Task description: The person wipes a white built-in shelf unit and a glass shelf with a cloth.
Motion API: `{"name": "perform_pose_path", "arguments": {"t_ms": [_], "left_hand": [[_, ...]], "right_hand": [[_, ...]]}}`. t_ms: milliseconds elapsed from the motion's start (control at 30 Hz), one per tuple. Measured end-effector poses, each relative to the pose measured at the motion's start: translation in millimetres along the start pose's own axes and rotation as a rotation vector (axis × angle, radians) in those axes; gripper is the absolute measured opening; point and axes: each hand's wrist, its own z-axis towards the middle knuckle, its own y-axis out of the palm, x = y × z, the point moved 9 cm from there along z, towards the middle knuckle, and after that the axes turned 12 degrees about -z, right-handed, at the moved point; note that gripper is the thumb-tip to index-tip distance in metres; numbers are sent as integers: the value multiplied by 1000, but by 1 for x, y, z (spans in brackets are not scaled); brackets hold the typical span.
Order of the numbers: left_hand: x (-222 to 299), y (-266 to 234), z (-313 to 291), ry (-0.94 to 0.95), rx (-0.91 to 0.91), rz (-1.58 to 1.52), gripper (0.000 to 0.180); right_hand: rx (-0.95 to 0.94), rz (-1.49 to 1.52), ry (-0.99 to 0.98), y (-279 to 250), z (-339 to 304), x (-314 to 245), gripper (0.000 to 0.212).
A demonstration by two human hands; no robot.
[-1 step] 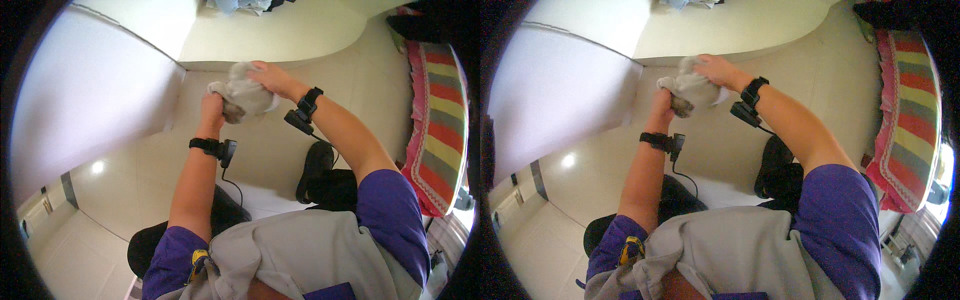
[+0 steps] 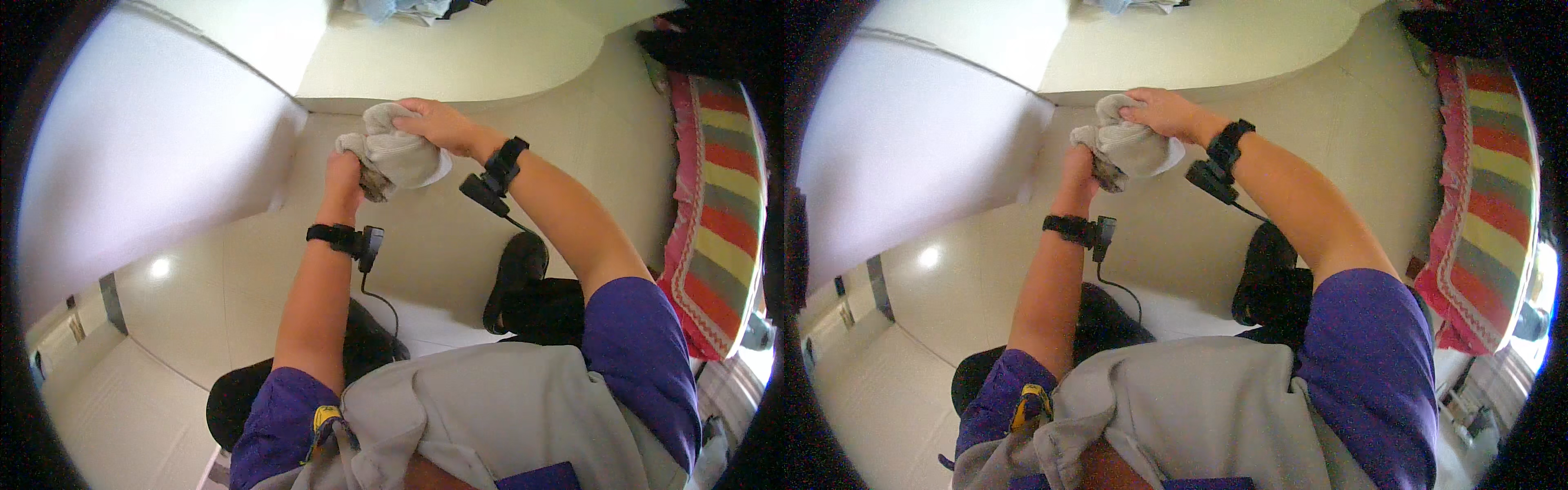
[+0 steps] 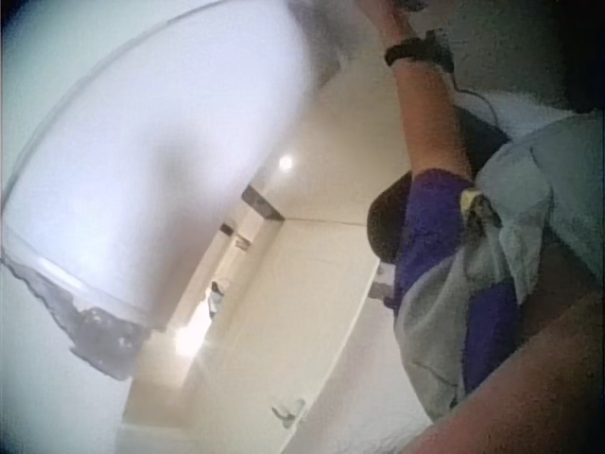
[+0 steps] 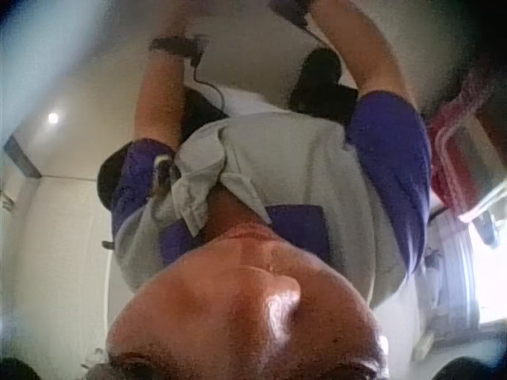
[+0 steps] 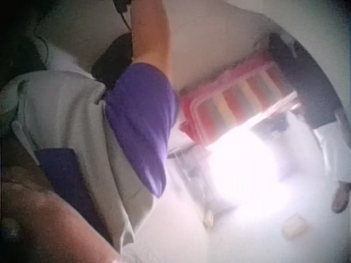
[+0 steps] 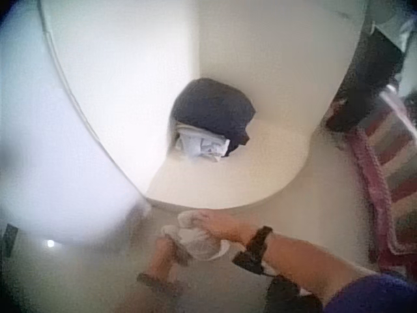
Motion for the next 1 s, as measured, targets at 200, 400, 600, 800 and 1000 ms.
{"name": "perform_pose_path", "arguments": {"t_ms": [200,400,600,800,1000], "left_hand": [[17,43,-18,-6,-276,42,35],[24,36,-11,83,-309,-211,53],[32,32,0,42,-413,-155,50],[17,27,9,147,-233,-378,47],[-16,78,-38,12,-436,-388,51]], "right_hand": [[-266,-266,-245,11,19,-73,43],[-469,283,-141,33,27,-105,52],[73,-821,-468,17,14,-119,76],[-100,-630,-380,-5,-28,-102,93],[-144,-392,-217,1,-44,-49,85]]}}
